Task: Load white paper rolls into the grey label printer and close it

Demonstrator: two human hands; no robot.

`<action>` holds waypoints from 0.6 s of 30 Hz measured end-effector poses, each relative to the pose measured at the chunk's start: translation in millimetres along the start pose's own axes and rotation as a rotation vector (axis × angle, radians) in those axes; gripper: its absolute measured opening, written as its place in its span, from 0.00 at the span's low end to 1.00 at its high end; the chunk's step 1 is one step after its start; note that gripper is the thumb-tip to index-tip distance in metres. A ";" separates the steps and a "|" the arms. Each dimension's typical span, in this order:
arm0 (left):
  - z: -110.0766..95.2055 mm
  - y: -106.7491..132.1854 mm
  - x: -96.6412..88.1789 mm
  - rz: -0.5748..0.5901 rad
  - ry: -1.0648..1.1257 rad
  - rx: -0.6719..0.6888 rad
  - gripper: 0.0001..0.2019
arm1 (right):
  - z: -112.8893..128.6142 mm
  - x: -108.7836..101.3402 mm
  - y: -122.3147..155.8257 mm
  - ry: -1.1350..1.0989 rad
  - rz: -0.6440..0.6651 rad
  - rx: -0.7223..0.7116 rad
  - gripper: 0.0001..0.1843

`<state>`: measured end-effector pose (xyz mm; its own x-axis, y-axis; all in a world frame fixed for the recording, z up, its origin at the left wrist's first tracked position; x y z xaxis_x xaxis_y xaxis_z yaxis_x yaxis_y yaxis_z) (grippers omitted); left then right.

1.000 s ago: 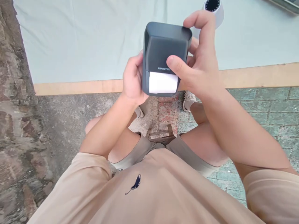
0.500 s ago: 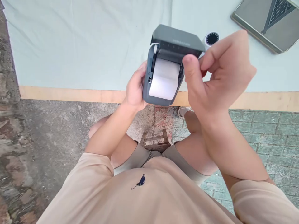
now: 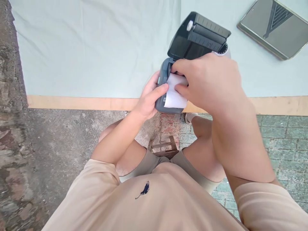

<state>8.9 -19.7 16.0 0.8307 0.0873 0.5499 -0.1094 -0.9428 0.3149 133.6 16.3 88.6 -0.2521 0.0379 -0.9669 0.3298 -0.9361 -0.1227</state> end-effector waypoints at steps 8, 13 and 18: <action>-0.6 -2.2 -2.9 0.016 -0.004 -0.081 0.13 | -8.7 -24.5 15.8 -0.408 -0.065 0.139 0.08; -2.1 -5.3 -7.3 0.043 0.063 -0.113 0.13 | -71.6 -11.7 37.7 -1.193 -0.383 0.707 0.09; -2.1 -6.5 -8.6 0.002 0.106 -0.120 0.15 | -105.8 6.3 46.0 -1.076 -0.644 0.739 0.15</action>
<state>1.3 -13.7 10.8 0.7691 0.1246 0.6269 -0.1806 -0.8985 0.4000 243.4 10.6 53.2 -0.8282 0.5479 -0.1177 -0.5518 -0.8340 0.0007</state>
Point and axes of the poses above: each hand's wrist, its own y-axis away from the middle knuckle, its own x-axis out of the palm, z = x × y, the point moved 3 cm from there along -y, towards the middle knuckle, and after that the axes turned 10 degrees about -z, right-handed, at the moved point
